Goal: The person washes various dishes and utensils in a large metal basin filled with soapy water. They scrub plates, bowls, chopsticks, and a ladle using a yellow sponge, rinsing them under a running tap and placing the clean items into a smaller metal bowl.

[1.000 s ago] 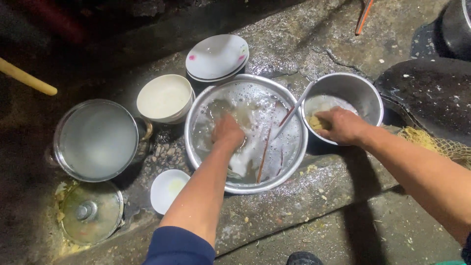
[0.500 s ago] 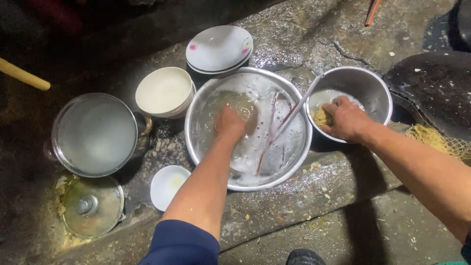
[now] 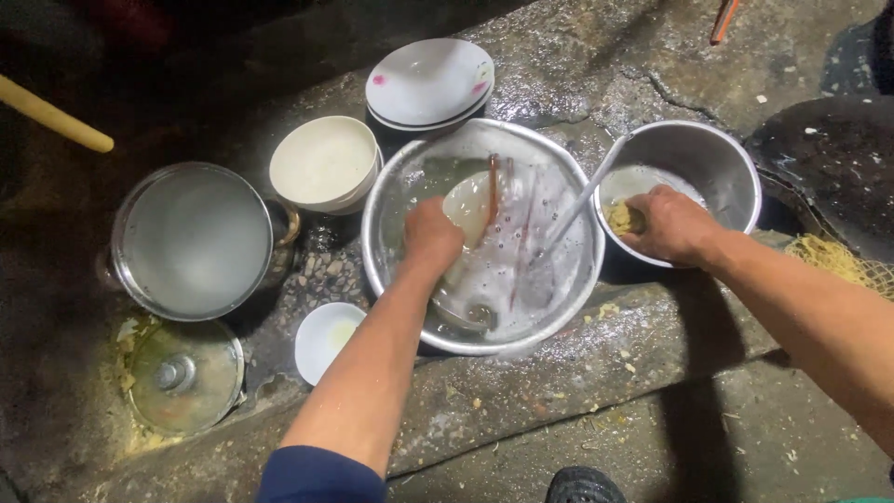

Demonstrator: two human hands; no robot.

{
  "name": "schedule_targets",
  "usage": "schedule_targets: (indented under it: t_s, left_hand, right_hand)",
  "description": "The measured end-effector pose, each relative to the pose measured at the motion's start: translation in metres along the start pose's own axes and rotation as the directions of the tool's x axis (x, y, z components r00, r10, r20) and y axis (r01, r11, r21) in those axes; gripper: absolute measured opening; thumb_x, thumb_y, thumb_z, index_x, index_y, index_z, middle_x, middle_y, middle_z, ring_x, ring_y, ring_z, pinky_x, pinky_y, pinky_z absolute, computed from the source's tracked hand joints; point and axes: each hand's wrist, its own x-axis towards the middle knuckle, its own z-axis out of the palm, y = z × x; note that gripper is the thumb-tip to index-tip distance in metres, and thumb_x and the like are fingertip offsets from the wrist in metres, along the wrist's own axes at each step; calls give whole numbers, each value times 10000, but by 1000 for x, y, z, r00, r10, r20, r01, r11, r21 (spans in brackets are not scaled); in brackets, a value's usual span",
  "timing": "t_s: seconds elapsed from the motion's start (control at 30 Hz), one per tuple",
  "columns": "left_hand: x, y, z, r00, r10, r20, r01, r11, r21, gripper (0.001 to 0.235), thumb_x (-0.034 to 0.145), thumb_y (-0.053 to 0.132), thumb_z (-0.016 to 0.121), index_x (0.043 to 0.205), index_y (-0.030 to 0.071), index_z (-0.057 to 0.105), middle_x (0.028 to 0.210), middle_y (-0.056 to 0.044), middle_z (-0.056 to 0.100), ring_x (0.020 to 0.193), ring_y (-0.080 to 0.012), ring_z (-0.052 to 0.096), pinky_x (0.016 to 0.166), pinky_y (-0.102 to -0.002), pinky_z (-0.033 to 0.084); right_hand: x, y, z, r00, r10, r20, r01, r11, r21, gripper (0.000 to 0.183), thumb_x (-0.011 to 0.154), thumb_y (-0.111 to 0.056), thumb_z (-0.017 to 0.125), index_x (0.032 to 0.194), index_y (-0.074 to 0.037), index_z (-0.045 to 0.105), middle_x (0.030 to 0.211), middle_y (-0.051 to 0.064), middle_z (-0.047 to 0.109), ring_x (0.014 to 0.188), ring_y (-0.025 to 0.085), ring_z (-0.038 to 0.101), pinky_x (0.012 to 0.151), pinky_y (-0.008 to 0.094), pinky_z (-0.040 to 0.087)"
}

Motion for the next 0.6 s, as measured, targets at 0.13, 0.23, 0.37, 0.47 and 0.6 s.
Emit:
schedule_targets:
  t_s: [0.13, 0.23, 0.37, 0.47, 0.6]
  left_hand:
    - [-51, 46, -38, 987, 116, -110, -86, 965, 249, 578, 1114, 87, 589, 1652, 283, 668, 1724, -198, 465, 1529, -450, 498, 1211, -611, 471]
    - [-81, 56, -46, 972, 210, -104, -161, 920, 357, 485, 1158, 150, 542, 1599, 259, 711, 1671, -208, 469, 1504, -431, 479, 1198, -561, 428]
    - [-95, 65, -49, 998, 66, -7, -66, 988, -143, 418, 1128, 119, 413, 1473, 121, 649, 1437, -249, 593, 1370, -476, 652, 1094, -593, 542]
    - [-60, 44, -22, 982, 184, 44, -186, 982, 44, 368, 1118, 185, 428, 1318, 85, 720, 1317, -219, 673, 1266, -504, 722, 1011, -613, 584]
    - [-37, 16, -5, 937, 327, 121, -318, 944, -93, 216, 879, 63, 676, 1071, 162, 681, 1066, -144, 806, 1198, -434, 802, 989, -548, 625]
  right_hand:
    - [12, 16, 12, 1000, -7, -25, 6, 1000, -3, 705, 1005, -364, 895, 1651, -146, 715, 1474, 227, 728, 1383, 439, 765, 1110, 545, 663]
    - [-8, 2, 0, 999, -21, -34, 20, 999, -33, 714, 1025, -303, 860, 1692, -138, 662, 1486, 249, 698, 1401, 469, 744, 1141, 574, 647]
    - [2, 7, 7, 999, -43, 26, 44, 998, -34, 731, 1016, -309, 862, 1695, -143, 649, 1559, 283, 674, 1457, 507, 709, 1216, 594, 612]
    - [23, 20, 20, 995, -78, 59, 80, 997, -24, 594, 1019, -320, 811, 1587, -152, 761, 1440, 309, 793, 1404, 514, 746, 1225, 583, 611]
    - [12, 16, 8, 999, -29, -26, 29, 1000, 3, 479, 938, -296, 883, 1400, -171, 893, 1290, 262, 883, 1314, 479, 809, 1150, 580, 649]
